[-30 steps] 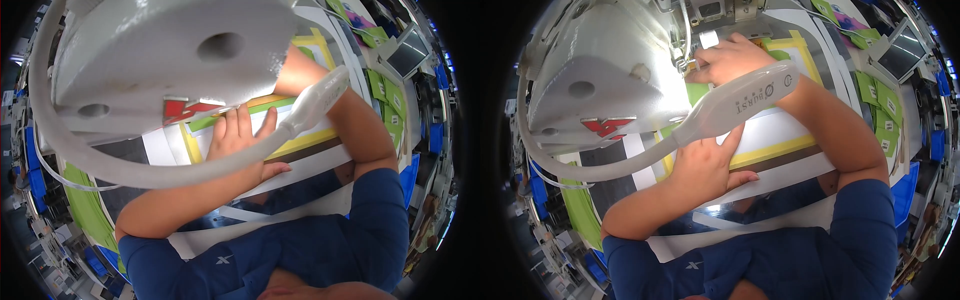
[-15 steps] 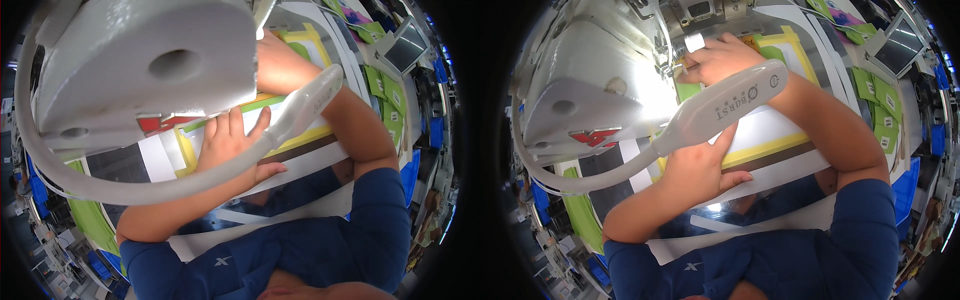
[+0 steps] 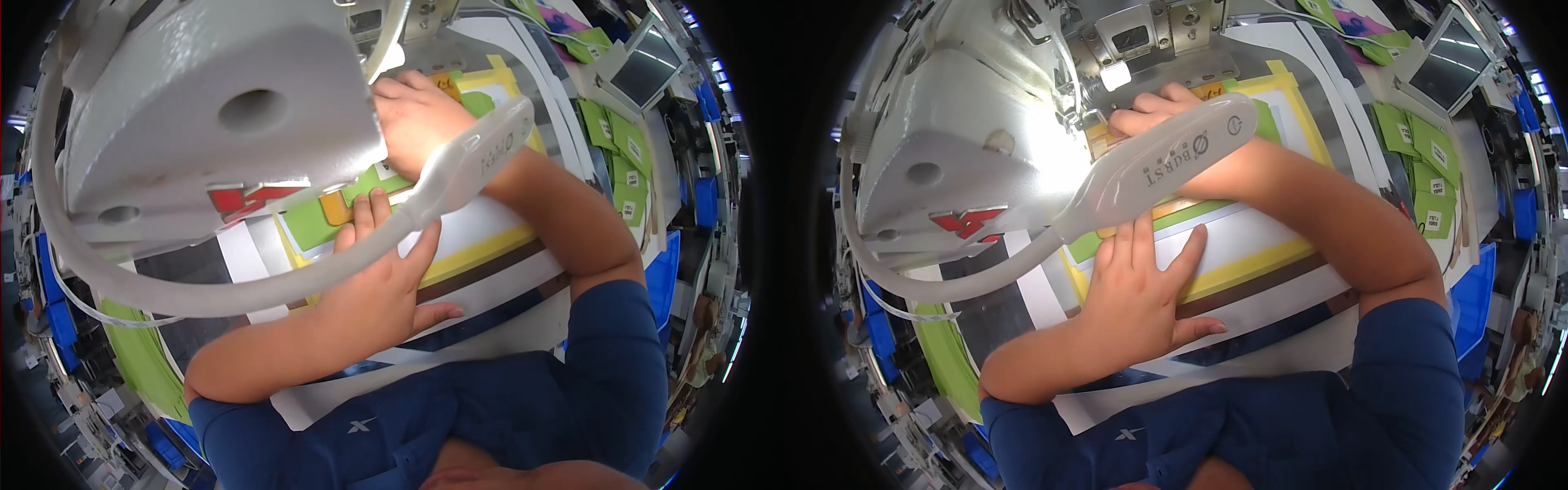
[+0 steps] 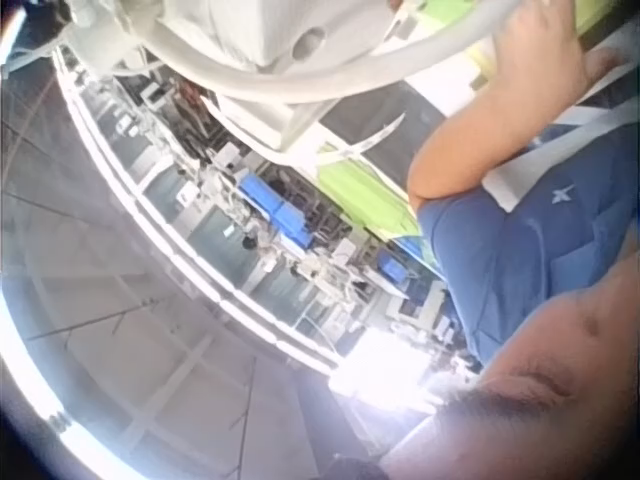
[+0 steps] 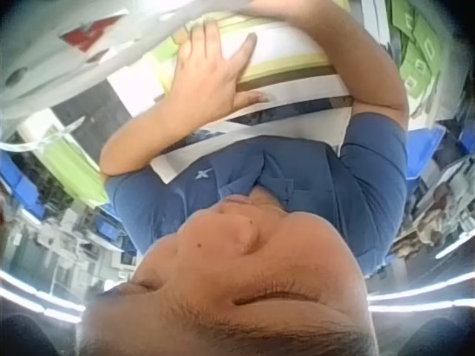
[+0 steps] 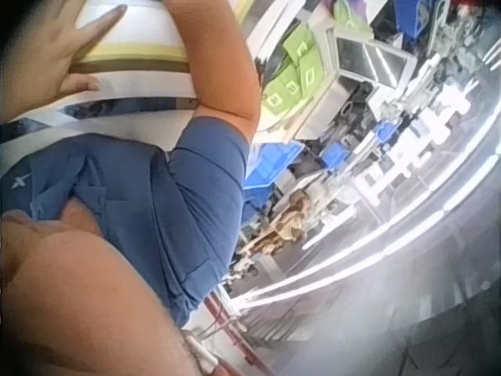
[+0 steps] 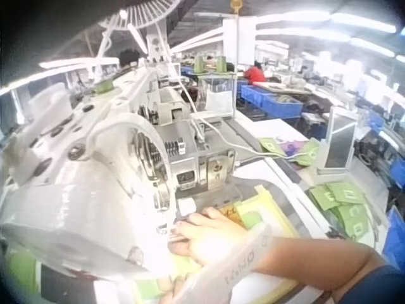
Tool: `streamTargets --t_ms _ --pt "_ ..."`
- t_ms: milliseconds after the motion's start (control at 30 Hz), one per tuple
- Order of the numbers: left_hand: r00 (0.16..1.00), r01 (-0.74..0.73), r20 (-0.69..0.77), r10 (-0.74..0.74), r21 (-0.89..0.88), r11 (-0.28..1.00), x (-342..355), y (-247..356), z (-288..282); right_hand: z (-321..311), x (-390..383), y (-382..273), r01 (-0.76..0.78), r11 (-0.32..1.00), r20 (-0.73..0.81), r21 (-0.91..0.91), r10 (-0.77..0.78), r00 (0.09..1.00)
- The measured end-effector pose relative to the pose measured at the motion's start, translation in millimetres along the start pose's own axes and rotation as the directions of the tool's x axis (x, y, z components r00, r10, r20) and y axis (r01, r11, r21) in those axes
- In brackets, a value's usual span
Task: Sewing pocket panels onto green fabric pieces using an industrial sewing machine.
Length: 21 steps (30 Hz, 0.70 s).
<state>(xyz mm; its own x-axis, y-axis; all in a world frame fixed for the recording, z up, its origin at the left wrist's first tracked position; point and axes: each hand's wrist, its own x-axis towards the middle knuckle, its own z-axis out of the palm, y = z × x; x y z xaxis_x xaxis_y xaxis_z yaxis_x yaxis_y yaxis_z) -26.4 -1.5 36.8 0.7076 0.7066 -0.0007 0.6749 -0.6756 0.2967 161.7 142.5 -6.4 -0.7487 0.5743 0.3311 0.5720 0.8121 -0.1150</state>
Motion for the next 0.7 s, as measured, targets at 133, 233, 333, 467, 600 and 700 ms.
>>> streamTargets --t_ms 133,233,333,467,600,700 --pt "0.999 -0.002 0.045 0.003 -0.028 1.000 -7.2 6.3 0.0 -9.0 -7.3 -14.0 -0.006 1.000 0.031 -0.013 0.007 0.999" --pt "0.996 -0.013 0.084 0.019 -0.071 0.997 -11.0 9.3 -3.2 -12.3 -9.2 -22.4 -0.098 0.995 0.186 -0.013 0.099 0.977" --pt "0.994 -0.035 0.102 0.043 -0.076 0.997 -14.9 13.3 -6.8 -2.2 -17.5 -28.2 -0.143 0.987 0.052 0.071 0.139 0.989" --pt "0.994 -0.058 0.095 0.062 -0.053 0.997 -15.9 15.2 -6.9 -5.6 -23.4 -33.5 -0.011 0.999 -0.033 0.044 0.012 0.999" --pt "0.996 -0.077 0.049 0.079 -0.044 0.996 -12.7 11.9 -7.9 -11.8 -27.4 -31.6 -0.084 0.989 0.028 0.121 0.082 0.996" --pt "1.000 -0.019 0.018 0.021 -0.077 0.997 -9.6 5.0 -7.4 -36.4 -38.4 -26.6 -0.157 0.977 0.074 0.146 0.148 0.986"
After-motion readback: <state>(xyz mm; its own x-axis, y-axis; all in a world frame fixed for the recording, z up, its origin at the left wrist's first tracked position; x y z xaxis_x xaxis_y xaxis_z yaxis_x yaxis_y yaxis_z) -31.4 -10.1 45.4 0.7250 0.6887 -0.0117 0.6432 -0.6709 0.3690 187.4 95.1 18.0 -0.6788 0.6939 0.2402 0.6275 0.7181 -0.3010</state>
